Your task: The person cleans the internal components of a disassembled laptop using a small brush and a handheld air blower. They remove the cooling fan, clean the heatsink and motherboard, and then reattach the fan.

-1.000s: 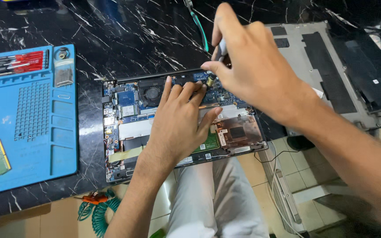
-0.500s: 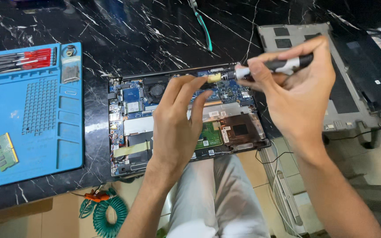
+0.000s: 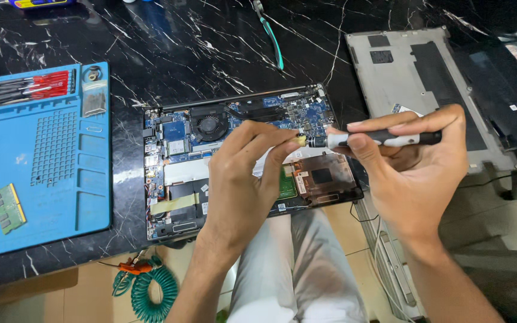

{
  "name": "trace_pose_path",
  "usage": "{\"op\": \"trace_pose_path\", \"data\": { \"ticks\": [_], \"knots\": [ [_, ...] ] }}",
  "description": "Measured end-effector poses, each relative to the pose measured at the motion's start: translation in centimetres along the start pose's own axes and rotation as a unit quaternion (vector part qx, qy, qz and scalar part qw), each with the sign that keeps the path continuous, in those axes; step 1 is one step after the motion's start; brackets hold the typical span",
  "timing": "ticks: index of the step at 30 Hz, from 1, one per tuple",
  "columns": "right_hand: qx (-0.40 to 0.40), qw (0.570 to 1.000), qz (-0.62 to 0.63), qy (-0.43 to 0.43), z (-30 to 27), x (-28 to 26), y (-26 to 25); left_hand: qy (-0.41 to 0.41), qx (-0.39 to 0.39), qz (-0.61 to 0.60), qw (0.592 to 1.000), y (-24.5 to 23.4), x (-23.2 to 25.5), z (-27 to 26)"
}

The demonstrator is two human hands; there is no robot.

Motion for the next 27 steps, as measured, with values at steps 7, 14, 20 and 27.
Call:
{"op": "trace_pose_path", "data": {
  "ticks": [7, 14, 20, 27],
  "knots": [
    [-0.028, 0.995, -0.051, -0.077, -0.3, 0.1, -0.4, -0.062, -0.009, -0.077, 0.995, -0.2, -0.8, -0.3],
    [-0.106, 0.987, 0.007, -0.116, -0.5, 0.0, 0.8, -0.203, -0.081, -0.117, 0.969, 1.2, -4.2, -1.8],
    [-0.102, 0.985, 0.017, -0.135, -0.7, 0.1, 1.1, -0.175, -0.044, -0.069, 0.981, 1.5, -4.4, -2.1],
    [-0.075, 0.986, 0.018, -0.145, -0.7, 0.2, 0.5, -0.192, -0.004, -0.103, 0.976, 1.2, -4.2, -1.8]
  ]
}}
Point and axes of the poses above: each hand's wrist, its own z-axis towards the middle knuckle, its own y-axis out of the palm, x = y × z, the point moved 9 cm from there along z, towards the middle knuckle, and after that the axes turned 9 degrees about y, right-handed, at the moved point
